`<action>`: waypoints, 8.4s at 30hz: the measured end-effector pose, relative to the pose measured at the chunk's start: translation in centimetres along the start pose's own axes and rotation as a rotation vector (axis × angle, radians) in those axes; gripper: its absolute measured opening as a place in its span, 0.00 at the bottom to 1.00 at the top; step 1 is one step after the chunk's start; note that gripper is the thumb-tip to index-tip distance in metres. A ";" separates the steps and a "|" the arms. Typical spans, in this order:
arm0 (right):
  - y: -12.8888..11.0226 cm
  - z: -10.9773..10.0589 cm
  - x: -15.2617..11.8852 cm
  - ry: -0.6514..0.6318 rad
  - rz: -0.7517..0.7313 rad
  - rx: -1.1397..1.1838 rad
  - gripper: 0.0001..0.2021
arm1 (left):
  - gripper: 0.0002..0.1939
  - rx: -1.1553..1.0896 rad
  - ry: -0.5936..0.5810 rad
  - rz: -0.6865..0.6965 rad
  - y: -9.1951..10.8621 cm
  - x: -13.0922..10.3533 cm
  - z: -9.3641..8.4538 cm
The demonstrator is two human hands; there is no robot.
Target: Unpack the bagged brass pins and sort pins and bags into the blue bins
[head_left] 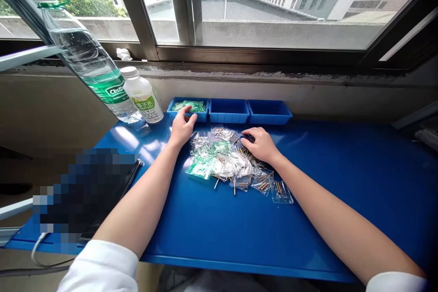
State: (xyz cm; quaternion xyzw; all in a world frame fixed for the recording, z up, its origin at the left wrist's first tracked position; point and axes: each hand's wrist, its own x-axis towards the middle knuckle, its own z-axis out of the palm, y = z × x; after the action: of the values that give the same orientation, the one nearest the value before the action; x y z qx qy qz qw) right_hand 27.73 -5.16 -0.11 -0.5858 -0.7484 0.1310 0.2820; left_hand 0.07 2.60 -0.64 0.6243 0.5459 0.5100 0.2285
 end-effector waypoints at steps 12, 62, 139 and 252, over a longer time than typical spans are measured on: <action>0.0 0.0 0.0 -0.009 0.003 0.002 0.13 | 0.22 0.099 -0.096 0.065 0.2 0.1 -0.2; 0.5 0.3 0.1 0.047 -0.049 0.029 0.12 | 0.19 -0.019 -0.672 0.091 4.9 -3.6 -0.9; 0.5 -0.8 0.1 0.042 -0.014 0.273 0.14 | 0.30 0.494 0.030 0.050 0.0 -1.2 -2.1; -2.0 -1.3 -0.3 -0.100 -0.264 0.551 0.19 | 0.18 -0.327 -0.621 0.009 6.5 -4.8 0.0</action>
State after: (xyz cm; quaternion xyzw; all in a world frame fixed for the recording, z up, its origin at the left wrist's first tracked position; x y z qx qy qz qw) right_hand 26.98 -6.19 1.90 -0.3779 -0.7673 0.3200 0.4076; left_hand 3.57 -3.77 2.99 0.7070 0.3588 0.3776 0.4784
